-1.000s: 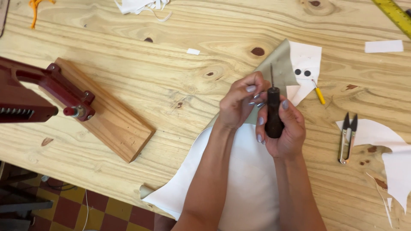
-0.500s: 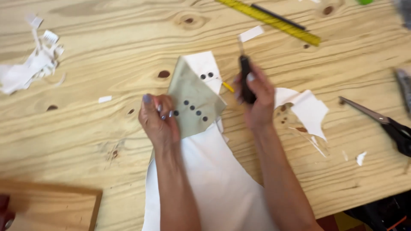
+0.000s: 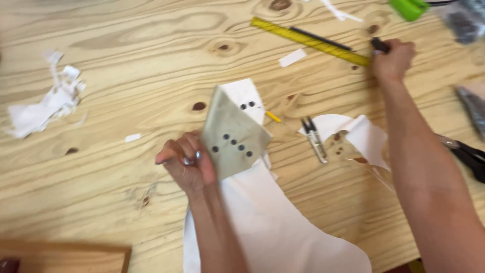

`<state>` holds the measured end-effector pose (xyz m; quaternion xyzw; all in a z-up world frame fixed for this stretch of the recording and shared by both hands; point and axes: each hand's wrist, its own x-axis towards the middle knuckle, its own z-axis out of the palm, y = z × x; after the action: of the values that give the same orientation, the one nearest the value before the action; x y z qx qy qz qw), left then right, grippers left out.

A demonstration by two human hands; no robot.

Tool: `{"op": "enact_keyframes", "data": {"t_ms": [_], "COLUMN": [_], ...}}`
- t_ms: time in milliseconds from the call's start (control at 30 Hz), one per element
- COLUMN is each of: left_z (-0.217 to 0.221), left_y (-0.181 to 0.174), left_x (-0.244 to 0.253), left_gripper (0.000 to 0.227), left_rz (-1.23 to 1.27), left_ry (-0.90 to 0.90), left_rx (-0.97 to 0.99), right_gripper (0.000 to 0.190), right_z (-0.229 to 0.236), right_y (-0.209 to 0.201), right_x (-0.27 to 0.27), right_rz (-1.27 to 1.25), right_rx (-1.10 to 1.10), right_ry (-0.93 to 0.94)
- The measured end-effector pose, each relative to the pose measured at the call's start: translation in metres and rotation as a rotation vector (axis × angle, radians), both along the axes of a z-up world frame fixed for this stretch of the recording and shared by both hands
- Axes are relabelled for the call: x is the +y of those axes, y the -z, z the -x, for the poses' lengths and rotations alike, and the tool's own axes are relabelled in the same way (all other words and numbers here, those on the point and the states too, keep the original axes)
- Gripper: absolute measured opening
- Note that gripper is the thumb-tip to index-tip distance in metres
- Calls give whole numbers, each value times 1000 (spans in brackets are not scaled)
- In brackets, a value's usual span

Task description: The person uses a handheld awl to punch holes into a white fabric piece marked with black dots on a wooden workbench. They repeatedly insert the tool into the fabric, rotate it, and remove it to create clean openings, occasionally using a smaller tool to clear debris from the holes.

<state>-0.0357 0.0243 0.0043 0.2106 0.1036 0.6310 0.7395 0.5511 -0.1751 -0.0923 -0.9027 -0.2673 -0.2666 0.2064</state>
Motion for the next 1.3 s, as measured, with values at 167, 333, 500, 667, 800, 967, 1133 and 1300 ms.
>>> {"op": "enact_keyframes", "data": {"t_ms": [167,333,500,667,800,967,1133,1300], "left_z": [0,-11,-18,-17,-21,-22,-16,-20], "left_y": [10,-18,3,-6,-12,18,6,-2], "left_x": [0,-14,-14,-16,-20,-13,-8,-13], "left_gripper": [38,41,45,52,56,18,7,47], "left_rz": [-213,-515,-904,-894,-973,-950,-703,-1012], "left_ry": [25,389,434,440,350,184,171,196], "left_rx": [308,1161,1629,1563,1594,1490,1299,1477], "right_gripper": [24,19,31,27,33,30,27,33], "right_z": [32,99,257,373,415,421,418,420], "right_y": [-10,-55,-145,-136,-106,-92,-93,-90], "right_x": [16,21,34,14,22,19,18,24], "right_rz": [68,190,-93,-137,-232,-288,-319,-142], "right_rx": [112,-206,-130,93,368,432,445,214], "right_ry": [68,-38,-784,-800,-760,-729,-732,-820]}}
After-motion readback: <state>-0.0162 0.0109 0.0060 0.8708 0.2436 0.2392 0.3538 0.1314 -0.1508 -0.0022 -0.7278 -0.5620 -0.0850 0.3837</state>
